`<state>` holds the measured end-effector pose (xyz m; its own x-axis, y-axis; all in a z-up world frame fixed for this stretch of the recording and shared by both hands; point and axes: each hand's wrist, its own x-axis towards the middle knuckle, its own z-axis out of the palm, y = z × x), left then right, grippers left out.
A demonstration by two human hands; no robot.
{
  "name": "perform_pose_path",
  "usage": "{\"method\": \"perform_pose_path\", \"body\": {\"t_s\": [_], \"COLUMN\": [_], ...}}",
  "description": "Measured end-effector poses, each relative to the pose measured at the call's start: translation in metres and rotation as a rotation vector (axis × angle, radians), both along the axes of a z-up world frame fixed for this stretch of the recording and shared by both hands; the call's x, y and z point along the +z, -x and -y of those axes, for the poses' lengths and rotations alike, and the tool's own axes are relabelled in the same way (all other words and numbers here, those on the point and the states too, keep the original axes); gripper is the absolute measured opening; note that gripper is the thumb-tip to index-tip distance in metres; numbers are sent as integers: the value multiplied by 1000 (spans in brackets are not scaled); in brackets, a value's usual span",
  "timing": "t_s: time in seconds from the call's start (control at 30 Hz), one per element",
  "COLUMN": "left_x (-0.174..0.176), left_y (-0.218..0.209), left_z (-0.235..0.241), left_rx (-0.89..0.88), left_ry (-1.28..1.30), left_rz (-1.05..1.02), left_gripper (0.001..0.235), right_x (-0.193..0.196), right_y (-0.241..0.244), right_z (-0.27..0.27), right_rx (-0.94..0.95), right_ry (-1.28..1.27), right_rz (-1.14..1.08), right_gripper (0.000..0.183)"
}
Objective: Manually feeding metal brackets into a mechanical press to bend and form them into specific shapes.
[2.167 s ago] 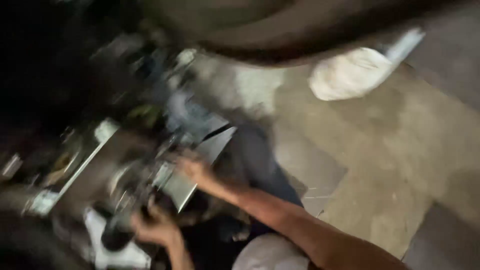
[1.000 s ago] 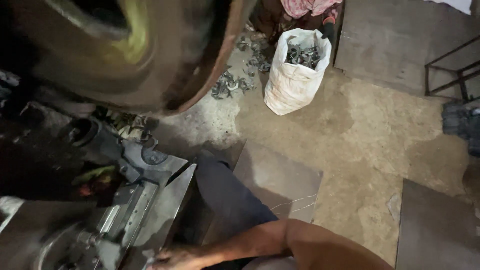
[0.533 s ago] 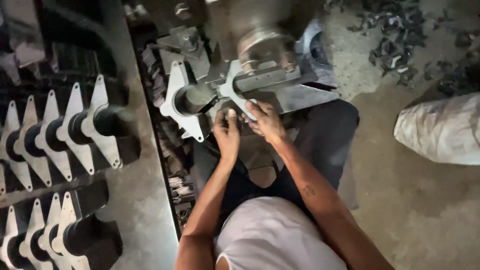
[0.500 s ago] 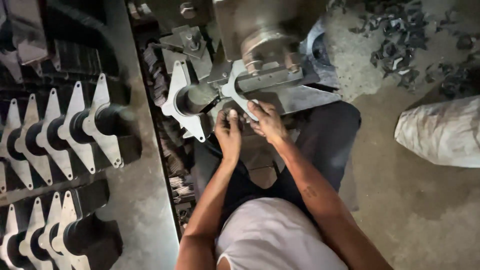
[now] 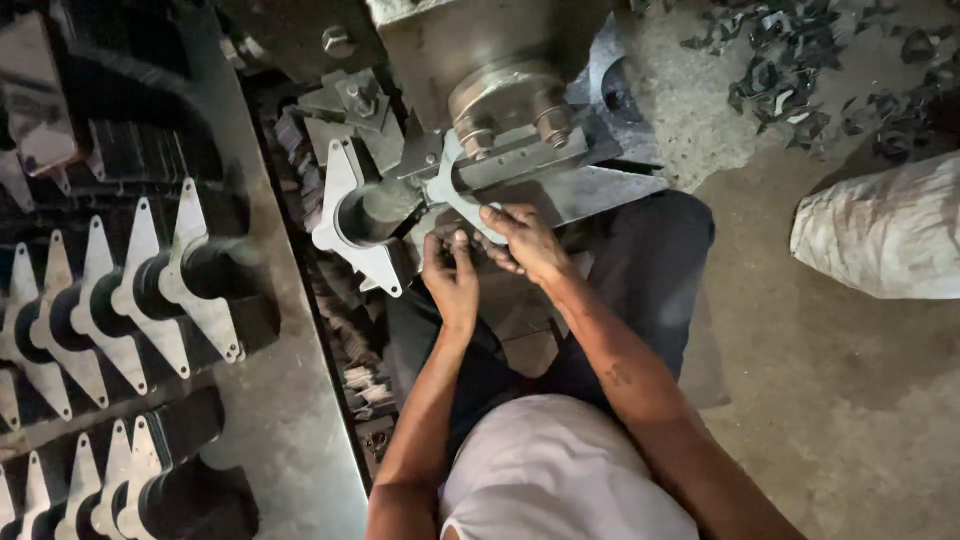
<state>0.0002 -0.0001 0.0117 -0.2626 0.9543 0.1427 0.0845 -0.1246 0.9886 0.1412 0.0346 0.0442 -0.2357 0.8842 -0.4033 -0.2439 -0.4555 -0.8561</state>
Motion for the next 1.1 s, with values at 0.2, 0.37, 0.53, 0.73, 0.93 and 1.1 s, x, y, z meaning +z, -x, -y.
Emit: {"method": "perform_pose_path", "body": {"t_s": [0.2, 0.37, 0.53, 0.73, 0.93, 1.1], "left_x": [-14, -14, -1, 45, 0, -9], "left_y": [-3, 10, 16, 32, 12, -27], "left_z": [5, 0, -46, -79, -57, -34], "left_rx": [43, 12, -28, -75, -205, -245], "left_ry": [-236, -384, -404, -299, 181, 30], "left_rz": [-293, -674, -923, -870, 358, -278], "left_gripper": [21, 57, 65, 29, 7, 16], "right_x": [-8, 57, 43, -13, -32, 17], "right_y": [1, -8, -42, -37, -45, -31], "right_z": [0, 14, 22, -19, 17, 15], "right_rx": [-24, 51, 144, -273, 9, 56], "right_ry": [46, 152, -38, -347, -282, -670], "right_rz": [-20, -261, -466, -129, -817, 695], "right_gripper": [35, 47, 70, 47, 41, 20]}}
